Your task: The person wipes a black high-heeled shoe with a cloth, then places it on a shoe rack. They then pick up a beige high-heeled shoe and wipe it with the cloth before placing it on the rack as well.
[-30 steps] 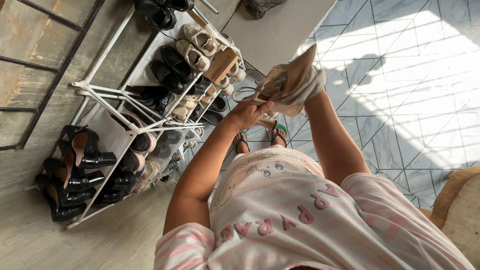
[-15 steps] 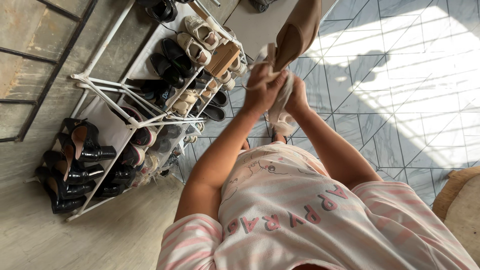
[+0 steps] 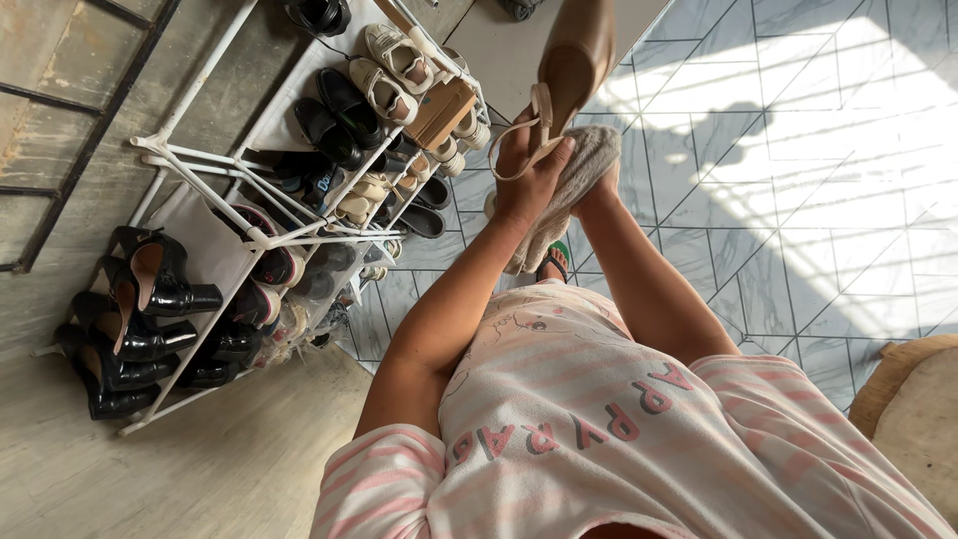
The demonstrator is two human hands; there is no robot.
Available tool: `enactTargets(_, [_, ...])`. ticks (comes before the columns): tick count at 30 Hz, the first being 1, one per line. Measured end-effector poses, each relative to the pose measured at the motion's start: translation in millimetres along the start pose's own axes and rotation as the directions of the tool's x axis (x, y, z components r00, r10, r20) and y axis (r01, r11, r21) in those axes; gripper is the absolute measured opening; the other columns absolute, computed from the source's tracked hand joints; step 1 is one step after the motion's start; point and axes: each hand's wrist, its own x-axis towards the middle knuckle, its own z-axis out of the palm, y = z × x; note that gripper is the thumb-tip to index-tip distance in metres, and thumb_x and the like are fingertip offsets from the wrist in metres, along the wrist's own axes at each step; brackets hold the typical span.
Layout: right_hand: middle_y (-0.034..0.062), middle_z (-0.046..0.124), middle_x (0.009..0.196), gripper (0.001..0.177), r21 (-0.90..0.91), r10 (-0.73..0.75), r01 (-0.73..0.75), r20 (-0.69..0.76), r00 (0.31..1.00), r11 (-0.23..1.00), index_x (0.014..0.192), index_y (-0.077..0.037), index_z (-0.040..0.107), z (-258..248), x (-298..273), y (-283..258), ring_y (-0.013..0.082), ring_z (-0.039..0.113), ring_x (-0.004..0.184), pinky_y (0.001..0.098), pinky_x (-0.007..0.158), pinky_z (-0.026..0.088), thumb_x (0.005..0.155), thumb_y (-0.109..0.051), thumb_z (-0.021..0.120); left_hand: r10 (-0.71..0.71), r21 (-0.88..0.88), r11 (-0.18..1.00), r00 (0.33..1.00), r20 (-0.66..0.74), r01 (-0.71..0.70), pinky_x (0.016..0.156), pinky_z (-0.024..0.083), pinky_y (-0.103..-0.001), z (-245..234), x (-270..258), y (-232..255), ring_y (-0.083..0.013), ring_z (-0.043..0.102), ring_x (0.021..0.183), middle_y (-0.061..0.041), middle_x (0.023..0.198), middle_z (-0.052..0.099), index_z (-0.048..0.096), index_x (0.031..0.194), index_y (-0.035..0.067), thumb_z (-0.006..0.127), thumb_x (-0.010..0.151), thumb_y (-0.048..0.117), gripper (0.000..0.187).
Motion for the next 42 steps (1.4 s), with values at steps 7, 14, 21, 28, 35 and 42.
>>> enactTargets(7, [0.0162, 0.069, 0.121, 0.044, -0.315, -0.065, 0.187, 0.361, 0.930, 0.931, 0.128, -0.001, 0.061, -16, -19, 11, 0.0267, 0.067, 0.107, 0.0395, 0.095, 0.057, 0.104, -0.035, 0.047, -0.455, -0.132, 0.883, 0.891, -0.003, 0.450, 0.088, 0.058, -0.038, 3, -8, -17, -0.0279, 0.073, 0.098, -0.014, 0.107, 0.073, 0.062, 0.118, 0.001, 0.077, 0.092, 0.033, 0.045])
enactTargets(14, [0.0142, 0.073, 0.109, 0.038, -0.844, -0.066, 0.343, 0.348, 0.935, 0.412, 0.123, 0.006, 0.066, -11, -2, 3, 0.0228, 0.069, 0.098, 0.0378, 0.085, 0.057, 0.100, -0.023, 0.055, -0.476, -0.113, 0.873, 0.879, 0.019, 0.475, 0.088, 0.058, -0.039, 7, -16, -31, -0.0287, 0.072, 0.099, -0.014, 0.107, 0.074, 0.061, 0.122, 0.001, 0.074, 0.088, 0.029, 0.046])
enactTargets(21, [0.0191, 0.071, 0.124, 0.050, -0.710, 0.049, -0.130, -0.134, 0.990, 0.692, 0.130, 0.000, 0.065, -55, 71, -9, 0.0282, 0.070, 0.105, 0.0415, 0.092, 0.055, 0.101, -0.028, 0.035, -0.142, 0.154, 0.977, 0.990, -0.026, 0.144, 0.105, 0.055, -0.043, 15, -35, -22, -0.0373, 0.067, 0.118, -0.018, 0.129, 0.065, 0.058, 0.132, 0.003, 0.075, 0.088, 0.019, 0.049])
enactTargets(28, [0.0195, 0.067, 0.115, 0.046, -0.434, 0.100, -0.085, 0.012, 0.995, 0.897, 0.123, -0.004, 0.062, -95, 63, -65, 0.0329, 0.070, 0.102, 0.0474, 0.091, 0.063, 0.102, -0.039, 0.040, -0.072, 0.489, 0.872, 0.995, 0.072, 0.028, 0.090, 0.052, -0.045, -22, -44, 4, -0.0360, 0.063, 0.105, -0.017, 0.120, 0.063, 0.051, 0.138, 0.001, 0.081, 0.071, 0.026, 0.078])
enactTargets(35, [0.0108, 0.062, 0.122, 0.057, -0.308, -0.031, 0.083, 0.170, 0.985, 0.948, 0.131, -0.008, 0.056, -59, 63, -76, 0.0233, 0.068, 0.105, 0.0397, 0.092, 0.062, 0.097, -0.053, 0.059, 0.049, 0.840, 0.496, 0.973, 0.225, -0.220, 0.083, 0.046, -0.043, -23, -51, -13, -0.0253, 0.056, 0.091, -0.008, 0.099, 0.057, 0.049, 0.148, 0.004, 0.074, 0.090, 0.034, 0.070])
enactTargets(42, [0.0144, 0.062, 0.118, 0.045, -0.554, -0.405, 0.430, 0.177, 0.897, 0.713, 0.125, -0.004, 0.055, -48, 78, -55, 0.0239, 0.068, 0.102, 0.0380, 0.089, 0.062, 0.091, -0.026, 0.075, 0.213, 0.831, 0.355, 0.903, 0.374, -0.428, 0.092, 0.047, -0.042, -9, -68, -15, -0.0203, 0.052, 0.087, -0.003, 0.094, 0.049, 0.042, 0.156, 0.000, 0.064, 0.097, 0.013, 0.065])
